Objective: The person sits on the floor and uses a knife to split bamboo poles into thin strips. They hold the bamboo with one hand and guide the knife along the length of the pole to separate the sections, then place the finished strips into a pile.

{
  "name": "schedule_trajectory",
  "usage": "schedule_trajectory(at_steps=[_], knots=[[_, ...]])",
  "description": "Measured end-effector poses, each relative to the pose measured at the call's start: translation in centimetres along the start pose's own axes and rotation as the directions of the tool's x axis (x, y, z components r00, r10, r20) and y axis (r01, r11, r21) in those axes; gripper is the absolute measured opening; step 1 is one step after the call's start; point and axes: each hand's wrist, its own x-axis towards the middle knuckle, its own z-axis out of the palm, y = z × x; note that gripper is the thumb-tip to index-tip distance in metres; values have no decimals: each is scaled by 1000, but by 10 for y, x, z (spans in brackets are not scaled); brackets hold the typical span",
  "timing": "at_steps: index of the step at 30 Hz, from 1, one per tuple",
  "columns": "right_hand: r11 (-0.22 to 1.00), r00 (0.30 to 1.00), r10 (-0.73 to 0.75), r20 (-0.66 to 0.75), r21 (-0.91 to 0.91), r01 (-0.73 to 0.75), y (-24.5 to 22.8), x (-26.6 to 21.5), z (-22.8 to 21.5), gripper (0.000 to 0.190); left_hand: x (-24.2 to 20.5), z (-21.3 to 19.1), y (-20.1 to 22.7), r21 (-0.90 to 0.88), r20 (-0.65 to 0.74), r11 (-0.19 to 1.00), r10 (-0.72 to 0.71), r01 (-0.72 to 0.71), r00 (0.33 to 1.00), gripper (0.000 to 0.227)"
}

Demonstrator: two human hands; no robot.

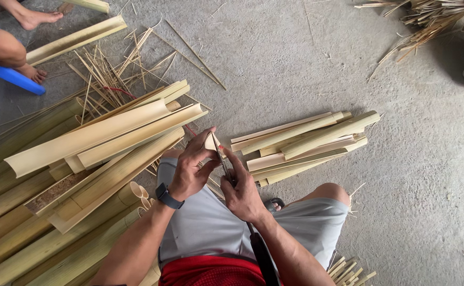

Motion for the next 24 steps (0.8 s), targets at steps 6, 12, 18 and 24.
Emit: schedule_trajectory(at_steps=[6,12,18,24], knots=[[977,997,-21,80,214,3,-2,-20,-14,68,-5,7,8,22,-65,1000,-4,5,998,20],[991,1000,-3,31,132,-1,11,1,-11,70,-5,2,9,30,-31,999,-38,39,999,19],[979,996,62,61,191,-72,46,-14,-8,71,-4,2,12,-45,-42,997,-69,67,997,20],[982,986,109,-123,-139,-126,102,23,14,74,1,-4,-11,-38,27,998,-39,40,999,20]])
